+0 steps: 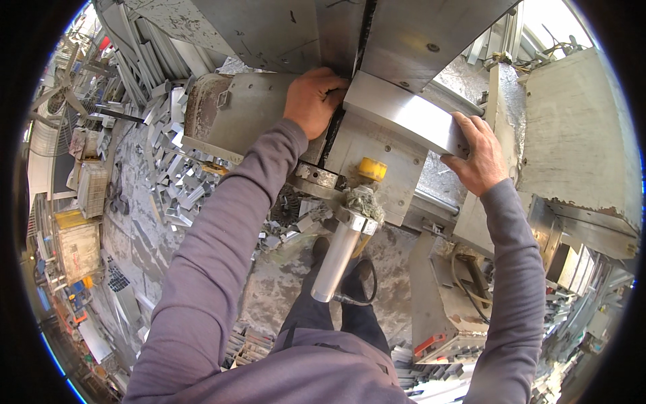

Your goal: The person picks up a hollow metal profile, inspects it, and places it into a cutting machine. They operate the machine to cut the profile, remove the cut piece, and repeat the process with another profile. The cut pieces are placed on a nearby table.

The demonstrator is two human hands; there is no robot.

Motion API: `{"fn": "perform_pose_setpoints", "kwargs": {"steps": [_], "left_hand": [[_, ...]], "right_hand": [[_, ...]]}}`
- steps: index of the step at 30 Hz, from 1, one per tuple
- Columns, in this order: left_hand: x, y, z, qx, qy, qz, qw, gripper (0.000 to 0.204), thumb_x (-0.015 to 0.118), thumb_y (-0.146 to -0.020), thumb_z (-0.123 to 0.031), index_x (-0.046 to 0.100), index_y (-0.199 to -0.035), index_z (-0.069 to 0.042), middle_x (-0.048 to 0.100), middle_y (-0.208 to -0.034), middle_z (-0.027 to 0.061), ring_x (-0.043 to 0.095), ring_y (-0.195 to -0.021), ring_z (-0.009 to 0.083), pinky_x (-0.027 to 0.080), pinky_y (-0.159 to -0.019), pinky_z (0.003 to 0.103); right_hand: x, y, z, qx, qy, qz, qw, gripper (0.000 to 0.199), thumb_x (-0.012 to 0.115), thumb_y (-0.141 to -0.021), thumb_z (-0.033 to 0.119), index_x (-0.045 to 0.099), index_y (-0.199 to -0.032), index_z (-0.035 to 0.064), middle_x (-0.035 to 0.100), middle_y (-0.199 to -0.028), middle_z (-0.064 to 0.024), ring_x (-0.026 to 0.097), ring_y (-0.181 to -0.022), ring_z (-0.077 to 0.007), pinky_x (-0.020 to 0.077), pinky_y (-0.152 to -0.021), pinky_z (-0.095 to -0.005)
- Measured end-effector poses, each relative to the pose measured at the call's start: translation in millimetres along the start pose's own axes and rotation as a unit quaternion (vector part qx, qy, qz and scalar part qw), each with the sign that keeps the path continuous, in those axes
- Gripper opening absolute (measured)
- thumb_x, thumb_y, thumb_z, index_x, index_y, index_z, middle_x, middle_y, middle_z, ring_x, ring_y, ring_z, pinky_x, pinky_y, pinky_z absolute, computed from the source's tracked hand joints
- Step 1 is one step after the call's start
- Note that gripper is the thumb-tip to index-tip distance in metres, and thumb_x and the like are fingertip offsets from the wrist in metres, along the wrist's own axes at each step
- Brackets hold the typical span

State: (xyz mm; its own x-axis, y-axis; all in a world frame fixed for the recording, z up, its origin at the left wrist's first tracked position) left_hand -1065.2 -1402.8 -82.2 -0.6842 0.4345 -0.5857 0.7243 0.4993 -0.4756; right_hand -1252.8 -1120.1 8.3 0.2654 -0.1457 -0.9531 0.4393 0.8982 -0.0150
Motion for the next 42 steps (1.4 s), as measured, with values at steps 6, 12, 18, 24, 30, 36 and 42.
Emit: {"fn": "perform_pose_setpoints", "kwargs": {"steps": [6,12,18,24,30,36,42], "left_hand": [[2.3,1.0,-1.1,-0.003,-0.012,0.002,1.0,0.009,0.081,-0.088,-0.018,0.083,-0.096,-0.018,0.07,-0.091,0.0033,0.069,-0.094,0.0299,0.058,-0.081,0.045],[0.7,1.7,-4.4,0.003,0.001,-0.003,1.0,0.011,0.08,-0.088,-0.014,0.083,-0.098,-0.016,0.072,-0.092,0.0037,0.07,-0.093,0.0307,0.059,-0.081,0.044],[-0.7,4.0,-4.3,0.006,0.004,-0.003,1.0,0.014,0.079,-0.088,-0.013,0.083,-0.101,-0.017,0.074,-0.095,0.004,0.071,-0.096,0.0316,0.06,-0.082,0.045],[0.7,3.2,-3.2,0.003,-0.014,0.01,1.0,0.015,0.077,-0.09,-0.014,0.083,-0.102,-0.019,0.073,-0.096,0.0035,0.072,-0.097,0.0311,0.06,-0.082,0.045],[1.4,4.0,-3.3,0.016,-0.026,0.005,1.0,0.014,0.077,-0.09,-0.014,0.083,-0.102,-0.019,0.073,-0.096,0.0031,0.072,-0.095,0.0313,0.059,-0.082,0.045],[2.7,3.3,-2.1,0.041,-0.026,-0.005,0.999,0.015,0.077,-0.089,-0.011,0.082,-0.102,-0.016,0.073,-0.096,0.0046,0.072,-0.094,0.0323,0.059,-0.08,0.045],[0.9,3.4,-5.0,0.042,-0.007,-0.004,0.999,0.02,0.076,-0.087,-0.002,0.082,-0.103,-0.012,0.074,-0.095,0.0082,0.072,-0.09,0.0343,0.058,-0.076,0.044]], "right_hand": [[1.0,6.1,0.6,-0.013,-0.012,0.001,1.0,0.088,0.091,-0.074,0.008,0.058,-0.155,0.0153,0.064,-0.13,-0.0159,0.062,-0.123,-0.0378,0.0514,-0.108,-0.0473],[7.6,10.0,-4.2,-0.066,0.008,-0.017,0.998,0.09,0.092,-0.076,0.008,0.06,-0.158,0.0285,0.061,-0.142,-0.0156,0.06,-0.132,-0.0392,0.0511,-0.113,-0.0482],[9.8,8.9,-5.9,-0.063,0.009,-0.017,0.998,0.089,0.092,-0.077,0.008,0.061,-0.157,0.0291,0.061,-0.143,-0.0159,0.061,-0.131,-0.0394,0.0514,-0.113,-0.0479],[6.7,8.3,-4.3,-0.079,0.002,-0.018,0.997,0.087,0.09,-0.078,0.008,0.061,-0.157,0.0287,0.061,-0.14,-0.0168,0.061,-0.129,-0.0402,0.0509,-0.111,-0.0483],[8.9,8.6,-6.0,-0.089,0.028,-0.011,0.996,0.086,0.088,-0.081,0.008,0.059,-0.159,0.0319,0.059,-0.143,-0.0165,0.059,-0.132,-0.0406,0.0483,-0.114,-0.0499],[11.6,8.8,-8.7,-0.129,0.076,-0.018,0.989,0.083,0.085,-0.084,0.009,0.058,-0.159,0.0334,0.054,-0.15,-0.0162,0.055,-0.137,-0.0403,0.0455,-0.117,-0.0523],[14.0,10.7,1.6,-0.128,0.074,-0.049,0.988,0.077,0.082,-0.088,0.012,0.059,-0.158,0.0328,0.054,-0.15,-0.0176,0.055,-0.137,-0.0407,0.044,-0.118,-0.0528]]}}
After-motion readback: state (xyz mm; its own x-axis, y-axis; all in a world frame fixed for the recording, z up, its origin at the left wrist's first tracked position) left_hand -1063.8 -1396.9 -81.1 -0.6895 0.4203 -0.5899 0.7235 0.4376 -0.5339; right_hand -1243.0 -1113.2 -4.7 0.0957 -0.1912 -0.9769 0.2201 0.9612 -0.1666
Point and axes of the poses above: each hand's wrist, its own y-axis away from the middle knuckle, its own x-axis out of the palm, z = x × y, the point moved 2 cm from there along -y, towards the middle knuckle
